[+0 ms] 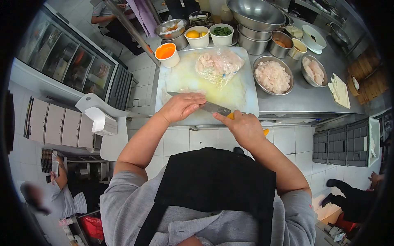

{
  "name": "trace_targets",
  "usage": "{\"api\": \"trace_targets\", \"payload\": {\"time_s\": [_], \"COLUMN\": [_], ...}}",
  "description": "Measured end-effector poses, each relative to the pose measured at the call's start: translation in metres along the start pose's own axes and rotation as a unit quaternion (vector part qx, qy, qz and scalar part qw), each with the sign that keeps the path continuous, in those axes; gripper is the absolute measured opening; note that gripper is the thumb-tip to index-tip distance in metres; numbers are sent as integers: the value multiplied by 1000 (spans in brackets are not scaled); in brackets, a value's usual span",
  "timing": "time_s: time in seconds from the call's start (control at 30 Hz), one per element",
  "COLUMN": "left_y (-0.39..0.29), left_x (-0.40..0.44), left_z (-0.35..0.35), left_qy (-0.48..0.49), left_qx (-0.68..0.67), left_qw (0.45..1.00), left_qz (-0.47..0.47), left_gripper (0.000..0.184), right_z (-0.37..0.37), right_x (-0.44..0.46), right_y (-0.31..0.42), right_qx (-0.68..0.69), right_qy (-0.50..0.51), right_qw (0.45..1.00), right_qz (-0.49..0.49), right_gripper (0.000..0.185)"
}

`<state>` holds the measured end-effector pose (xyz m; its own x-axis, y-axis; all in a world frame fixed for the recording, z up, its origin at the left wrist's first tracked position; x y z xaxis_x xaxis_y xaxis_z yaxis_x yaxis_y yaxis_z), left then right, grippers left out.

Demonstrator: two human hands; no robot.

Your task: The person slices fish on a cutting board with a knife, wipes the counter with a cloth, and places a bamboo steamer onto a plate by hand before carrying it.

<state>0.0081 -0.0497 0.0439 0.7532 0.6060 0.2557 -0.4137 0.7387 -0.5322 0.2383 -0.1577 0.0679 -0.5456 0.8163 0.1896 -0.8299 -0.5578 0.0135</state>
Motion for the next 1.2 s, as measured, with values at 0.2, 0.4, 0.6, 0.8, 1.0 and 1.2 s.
{"api": "trace_targets", "payload": {"time_s": [0.2, 0.4, 0.6, 0.8, 1.0, 1.2], "left_y": [26, 52, 70, 59, 71, 76], "left_x": [25, 103, 168, 192, 188, 145], "left_z": [15, 22, -13, -30, -7, 48], "left_qy": [69, 21, 104, 74, 75, 60], "left_qx": [-171, 28, 215, 257, 155, -97], "left_qw": [957, 989, 963, 941, 960, 935], "left_qz": [224, 146, 121, 208, 220, 335], "left_gripper": [48, 36, 52, 45, 31, 31], "right_z": [4, 1, -2, -8, -8, -10], "right_x": [-13, -24, -28, -34, -40, -42], "right_y": [-9, -13, -17, -23, -33, -44], "right_qx": [12, 25, 83, 112, 145, 223], "right_qy": [-2, -17, -31, -20, -23, 14], "right_qw": [1000, 999, 996, 993, 989, 973], "right_qz": [-1, 11, 11, 0, -10, -53], "right_gripper": [61, 62, 58, 56, 55, 56]}}
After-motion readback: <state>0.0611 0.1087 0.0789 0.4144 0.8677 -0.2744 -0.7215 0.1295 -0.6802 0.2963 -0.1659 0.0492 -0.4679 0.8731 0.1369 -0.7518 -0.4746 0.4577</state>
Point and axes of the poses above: each hand's wrist, its own x-axis towards the middle knuckle, its own z-axis out of the back of the hand, y = z × x, the point moved 3 cm from there along x, towards the middle knuckle, and after that the axes turned 4 degrees about z, right-handed, at the moved point
